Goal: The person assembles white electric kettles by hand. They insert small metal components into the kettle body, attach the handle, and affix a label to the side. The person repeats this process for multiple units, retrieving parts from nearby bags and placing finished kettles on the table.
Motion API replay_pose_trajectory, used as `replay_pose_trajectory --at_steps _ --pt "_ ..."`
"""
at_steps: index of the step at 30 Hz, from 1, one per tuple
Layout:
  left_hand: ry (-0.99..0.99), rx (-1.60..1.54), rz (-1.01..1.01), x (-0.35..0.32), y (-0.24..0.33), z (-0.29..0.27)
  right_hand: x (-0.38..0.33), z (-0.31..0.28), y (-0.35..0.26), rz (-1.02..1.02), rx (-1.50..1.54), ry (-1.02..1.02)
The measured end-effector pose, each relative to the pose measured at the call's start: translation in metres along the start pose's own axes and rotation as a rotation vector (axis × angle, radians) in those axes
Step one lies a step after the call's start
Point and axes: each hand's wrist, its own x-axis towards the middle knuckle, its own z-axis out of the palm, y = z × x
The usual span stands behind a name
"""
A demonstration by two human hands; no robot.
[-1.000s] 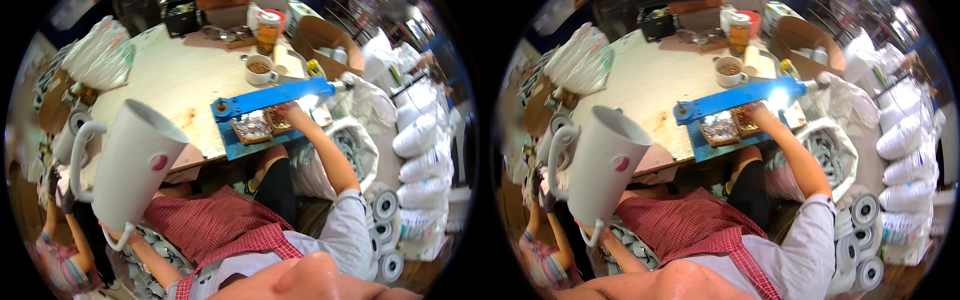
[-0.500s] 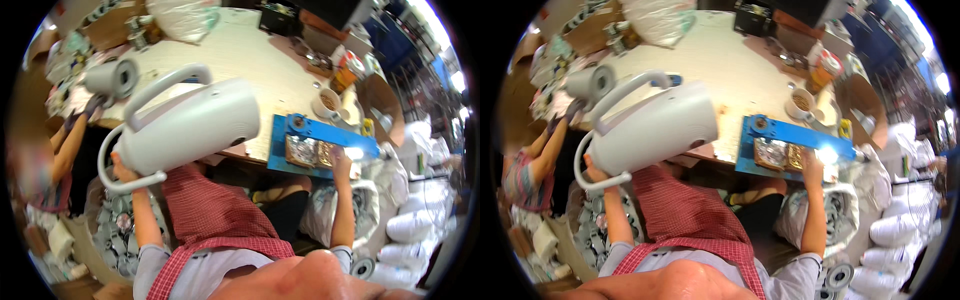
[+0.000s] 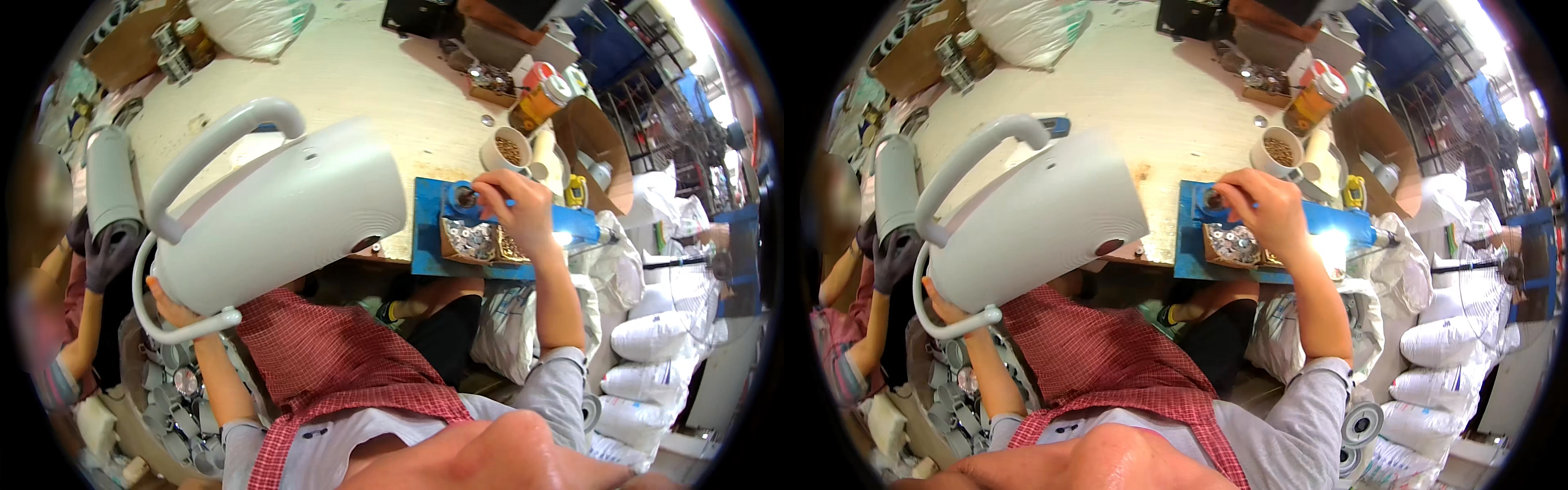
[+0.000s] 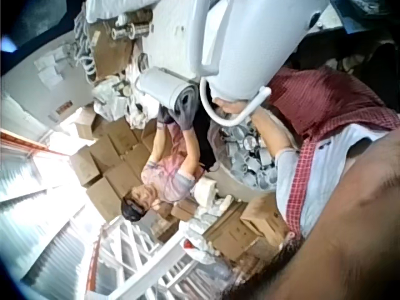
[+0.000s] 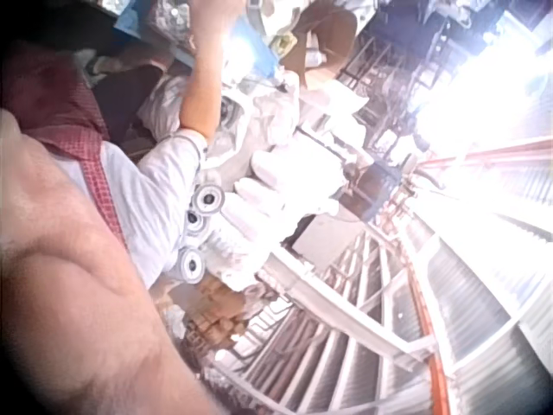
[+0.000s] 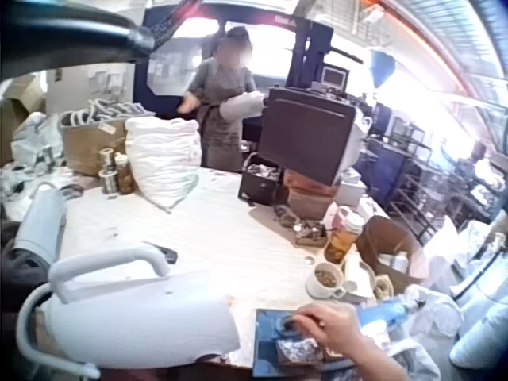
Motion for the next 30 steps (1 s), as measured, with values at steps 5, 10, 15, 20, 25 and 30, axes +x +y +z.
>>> replay_pose_trajectory --at_steps 5,10,15,20,25,30 --pt "0.086 0.111 -0.02 0.012 -0.017 -0.012 0.004 -0.004 0.001 0.178 0.075 -0.068" --pt "-0.01 -0.054 -0.119 0.003 -0.012 0.006 0.01 -0.009 -0.005 0.196 0.094 -0.124" --pt "-0.098 -0.048 -0.202 0.002 -0.015 0.005 0.003 -0.001 0.008 0.191 0.135 -0.016" --pt "-0.144 -0.16 -0.246 -0.001 -0.017 0.011 -0.005 0.012 0.015 0.13 0.163 0.133" --pt "-0.135 -0.145 -0.19 -0.005 -0.013 0.028 -0.007 0.024 0.017 0.059 0.161 0.221" --pt "-0.101 -0.061 -0.125 -0.011 -0.008 0.034 -0.003 0.016 0.01 0.053 0.137 0.142"
